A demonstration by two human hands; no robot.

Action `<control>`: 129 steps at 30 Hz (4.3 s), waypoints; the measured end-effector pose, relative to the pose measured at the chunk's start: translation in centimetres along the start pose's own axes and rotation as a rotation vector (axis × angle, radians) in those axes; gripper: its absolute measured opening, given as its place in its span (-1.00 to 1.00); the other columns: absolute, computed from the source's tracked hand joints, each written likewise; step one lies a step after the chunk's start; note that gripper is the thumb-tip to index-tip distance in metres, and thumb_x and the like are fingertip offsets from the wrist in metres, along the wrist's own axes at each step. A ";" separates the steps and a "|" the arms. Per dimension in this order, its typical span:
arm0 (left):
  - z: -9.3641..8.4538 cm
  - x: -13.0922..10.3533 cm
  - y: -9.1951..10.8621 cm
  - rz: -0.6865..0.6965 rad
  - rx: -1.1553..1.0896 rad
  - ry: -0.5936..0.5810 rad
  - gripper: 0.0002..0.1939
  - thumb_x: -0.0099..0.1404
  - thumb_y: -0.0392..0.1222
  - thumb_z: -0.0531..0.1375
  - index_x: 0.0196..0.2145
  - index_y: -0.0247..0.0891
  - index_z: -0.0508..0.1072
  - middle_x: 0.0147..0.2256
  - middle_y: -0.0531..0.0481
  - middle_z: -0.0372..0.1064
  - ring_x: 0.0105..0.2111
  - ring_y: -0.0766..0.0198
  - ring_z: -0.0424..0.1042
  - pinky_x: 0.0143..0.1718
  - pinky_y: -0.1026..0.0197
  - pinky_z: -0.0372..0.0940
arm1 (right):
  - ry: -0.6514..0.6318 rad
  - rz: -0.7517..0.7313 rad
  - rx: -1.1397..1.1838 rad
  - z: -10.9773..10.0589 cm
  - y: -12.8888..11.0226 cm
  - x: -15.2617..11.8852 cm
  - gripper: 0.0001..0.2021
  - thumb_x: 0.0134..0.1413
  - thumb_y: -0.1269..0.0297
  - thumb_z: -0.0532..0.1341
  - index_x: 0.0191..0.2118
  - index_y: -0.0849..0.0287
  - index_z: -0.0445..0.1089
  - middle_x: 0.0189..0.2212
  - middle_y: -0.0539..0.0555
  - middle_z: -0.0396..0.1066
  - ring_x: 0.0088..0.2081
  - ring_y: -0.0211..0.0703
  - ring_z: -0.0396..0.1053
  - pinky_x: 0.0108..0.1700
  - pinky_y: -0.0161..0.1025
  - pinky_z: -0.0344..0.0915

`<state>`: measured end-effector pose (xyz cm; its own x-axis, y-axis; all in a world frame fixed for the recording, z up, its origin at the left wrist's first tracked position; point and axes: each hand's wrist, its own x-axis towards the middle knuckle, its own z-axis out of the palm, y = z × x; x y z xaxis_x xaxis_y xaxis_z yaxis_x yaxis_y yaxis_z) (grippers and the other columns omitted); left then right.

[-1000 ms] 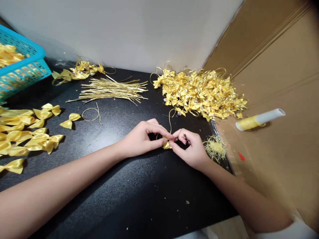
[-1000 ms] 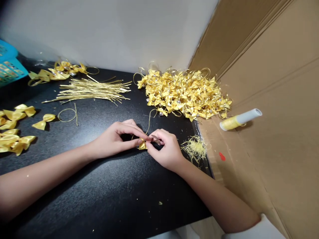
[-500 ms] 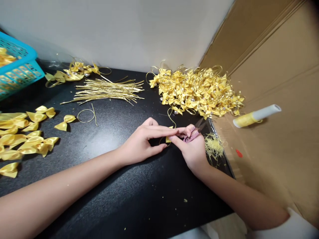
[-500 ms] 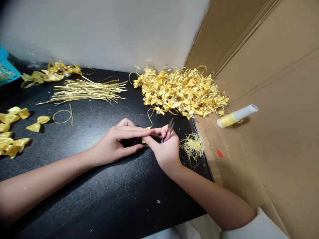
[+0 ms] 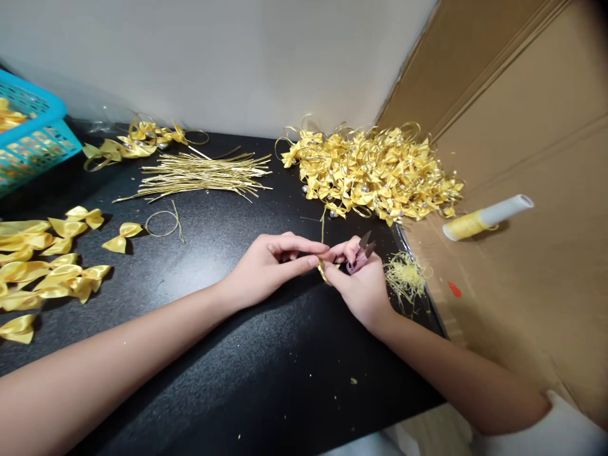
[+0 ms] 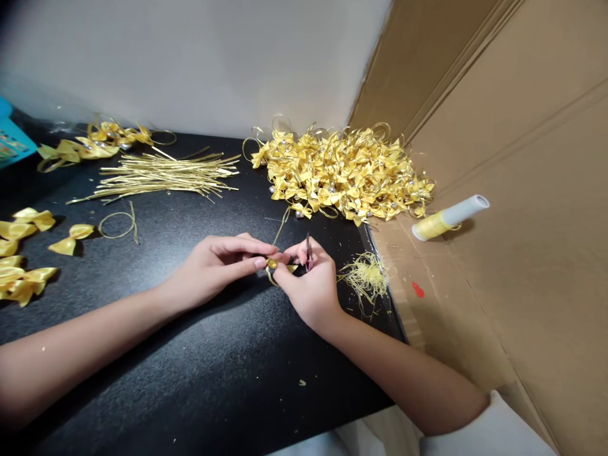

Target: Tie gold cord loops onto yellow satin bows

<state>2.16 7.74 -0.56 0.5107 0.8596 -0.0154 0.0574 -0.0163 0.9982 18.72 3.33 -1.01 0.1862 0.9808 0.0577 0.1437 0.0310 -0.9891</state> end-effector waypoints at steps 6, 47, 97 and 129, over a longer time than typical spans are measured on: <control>0.7 0.3 0.4 -0.167 -0.155 0.159 -0.74 -0.01 -0.11 0.43 -0.37 -0.30 0.62 -0.44 -0.03 0.56 -0.46 0.30 0.46 -0.36 0.25 0.33 | -0.051 -0.106 -0.214 -0.1 0.4 -0.4 -0.69 -0.13 0.44 0.21 -0.55 0.07 -0.01 -0.51 -0.05 0.35 -0.41 -0.20 0.30 -0.28 -0.19 0.27; 0.6 0.4 0.4 -0.192 -0.289 0.134 -0.71 -0.01 -0.13 0.44 -0.33 -0.33 0.59 -0.35 -0.06 0.58 -0.34 0.24 0.54 -0.16 0.16 0.42 | -0.382 -0.391 -1.014 -2.9 -1.6 1.5 -0.77 0.17 0.12 0.13 -0.43 0.12 0.35 -0.45 0.01 0.47 -0.43 -0.17 0.37 -0.43 -0.25 0.00; 1.4 -5.1 -0.1 0.355 0.745 0.167 -0.76 0.30 -0.29 0.08 -0.54 -0.28 0.30 -0.63 0.12 0.25 -0.63 0.44 0.21 -0.53 0.38 0.11 | -0.374 -0.543 -0.954 -0.7 -1.4 -2.0 -0.80 0.24 0.36 0.08 -0.40 0.18 0.38 -0.43 0.03 0.44 -0.35 -0.16 0.31 -0.25 -0.18 0.04; 0.8 -4.5 -0.2 0.321 1.047 0.021 -0.74 0.39 -0.19 0.00 -0.45 -0.25 0.31 -0.52 0.04 0.33 -0.48 0.27 0.29 -0.39 0.21 0.10 | -0.367 -0.563 -0.890 -0.9 -1.0 -2.4 -0.81 0.17 0.38 0.10 -0.44 0.17 0.36 -0.44 0.02 0.39 -0.34 -0.19 0.25 -0.21 -0.16 0.00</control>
<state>0.48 3.48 -0.75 0.6176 0.7465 0.2476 0.6302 -0.6581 0.4121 19.04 0.76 -0.03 -0.4025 0.8720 0.2787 0.7897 0.4847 -0.3760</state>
